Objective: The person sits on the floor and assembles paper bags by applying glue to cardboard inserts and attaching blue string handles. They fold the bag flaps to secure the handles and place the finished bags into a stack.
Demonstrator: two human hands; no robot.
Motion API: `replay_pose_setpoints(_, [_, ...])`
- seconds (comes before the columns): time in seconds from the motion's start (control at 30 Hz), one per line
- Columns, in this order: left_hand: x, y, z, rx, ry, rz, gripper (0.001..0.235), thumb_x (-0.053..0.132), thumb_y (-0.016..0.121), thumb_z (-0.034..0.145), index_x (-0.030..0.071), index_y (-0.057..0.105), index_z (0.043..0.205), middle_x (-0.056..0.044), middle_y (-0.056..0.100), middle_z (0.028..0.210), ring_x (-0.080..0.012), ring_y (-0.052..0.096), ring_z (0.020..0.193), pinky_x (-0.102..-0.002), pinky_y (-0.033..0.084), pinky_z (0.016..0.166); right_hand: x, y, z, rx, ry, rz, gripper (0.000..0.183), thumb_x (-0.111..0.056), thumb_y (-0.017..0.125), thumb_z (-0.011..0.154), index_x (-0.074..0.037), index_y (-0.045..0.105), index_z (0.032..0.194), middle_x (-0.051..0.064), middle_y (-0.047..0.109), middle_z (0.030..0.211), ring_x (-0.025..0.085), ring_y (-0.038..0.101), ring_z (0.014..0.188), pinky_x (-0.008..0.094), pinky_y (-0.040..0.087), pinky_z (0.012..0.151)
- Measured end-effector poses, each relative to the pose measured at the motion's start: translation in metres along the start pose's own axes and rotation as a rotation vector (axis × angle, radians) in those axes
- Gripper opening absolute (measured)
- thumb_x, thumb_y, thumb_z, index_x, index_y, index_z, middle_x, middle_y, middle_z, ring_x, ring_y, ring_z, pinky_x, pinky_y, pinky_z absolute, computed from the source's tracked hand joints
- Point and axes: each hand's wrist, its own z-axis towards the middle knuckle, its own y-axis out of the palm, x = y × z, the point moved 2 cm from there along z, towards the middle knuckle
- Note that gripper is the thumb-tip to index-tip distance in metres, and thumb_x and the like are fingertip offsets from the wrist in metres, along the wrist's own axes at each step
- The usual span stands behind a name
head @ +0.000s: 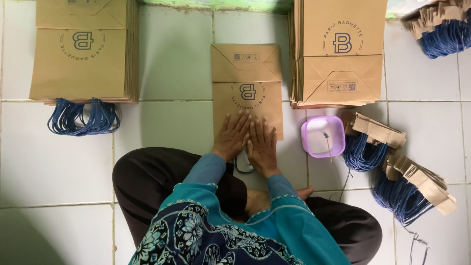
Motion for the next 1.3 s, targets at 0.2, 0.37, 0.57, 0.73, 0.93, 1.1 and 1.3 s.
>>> replay_pose_setpoints(0.2, [0.010,-0.009,-0.006,0.059,-0.143,-0.111,0.058,0.042,0.021,0.109,0.025,0.012,0.164,-0.001,-0.001,0.172,-0.0317,-0.002,0.156,-0.055,-0.004,0.125,-0.004,-0.010,0.002,-0.099,0.054,0.062,0.062,-0.036,0.026,0.107,-0.026,0.009,0.166,0.000,0.001,0.174,0.027,-0.002,0.159,0.056,-0.005,0.127])
replay_pose_setpoints(0.37, [0.009,-0.011,-0.002,0.036,-0.146,-0.118,0.058,0.043,0.019,0.108,0.025,0.011,0.163,-0.003,-0.003,0.171,-0.0353,-0.005,0.156,-0.055,-0.004,0.126,-0.001,-0.019,0.005,-0.140,0.045,0.093,0.063,-0.037,0.026,0.106,-0.027,0.009,0.166,-0.002,-0.001,0.174,0.026,-0.003,0.159,0.056,-0.006,0.127])
replay_pose_setpoints(0.57, [0.005,-0.013,0.002,-0.095,-0.116,-0.093,0.059,0.044,0.014,0.109,0.023,0.008,0.164,-0.005,-0.005,0.171,-0.0317,-0.005,0.156,-0.053,-0.005,0.126,0.000,-0.013,0.006,-0.131,0.026,0.050,0.065,-0.035,0.028,0.106,-0.025,0.007,0.166,0.000,-0.004,0.174,0.028,-0.005,0.158,0.057,-0.004,0.127])
replay_pose_setpoints(0.73, [-0.004,-0.001,0.008,-0.218,-0.136,-0.066,0.065,0.052,0.012,0.107,0.023,-0.001,0.163,-0.004,-0.015,0.170,-0.0299,-0.016,0.155,-0.054,-0.012,0.125,0.025,0.001,0.015,-0.102,-0.064,0.014,0.070,-0.043,0.033,0.106,-0.024,0.004,0.167,0.000,-0.010,0.173,0.028,-0.013,0.158,0.057,-0.011,0.125])
replay_pose_setpoints(0.93, [-0.025,0.040,0.006,-0.007,-0.115,-0.431,0.078,0.052,0.048,0.097,0.021,0.022,0.163,-0.005,0.002,0.172,-0.0357,-0.005,0.157,-0.060,-0.003,0.125,0.046,-0.038,-0.012,0.118,0.233,1.192,0.042,-0.037,0.057,0.107,-0.015,0.061,0.143,0.011,0.052,0.153,0.028,0.043,0.146,0.045,0.029,0.125])
replay_pose_setpoints(1.1, [-0.023,0.058,-0.045,0.454,-0.657,-0.479,0.072,0.023,0.067,0.089,0.006,0.036,0.152,-0.020,0.031,0.156,-0.0371,0.029,0.147,-0.056,0.023,0.118,0.077,0.036,-0.027,0.758,-0.010,0.239,0.064,-0.026,0.077,0.088,-0.012,0.057,0.147,0.020,0.041,0.157,0.036,0.038,0.147,0.054,0.027,0.123])
replay_pose_setpoints(1.3, [0.002,0.029,-0.057,0.275,-0.609,-1.044,0.067,0.020,0.060,0.085,0.014,0.042,0.149,-0.014,0.048,0.142,-0.0339,0.048,0.135,-0.049,0.041,0.111,0.112,0.055,-0.024,0.755,0.178,-0.225,0.068,-0.057,0.080,0.070,-0.029,0.071,0.132,0.009,0.066,0.137,0.030,0.063,0.123,0.045,0.042,0.105])
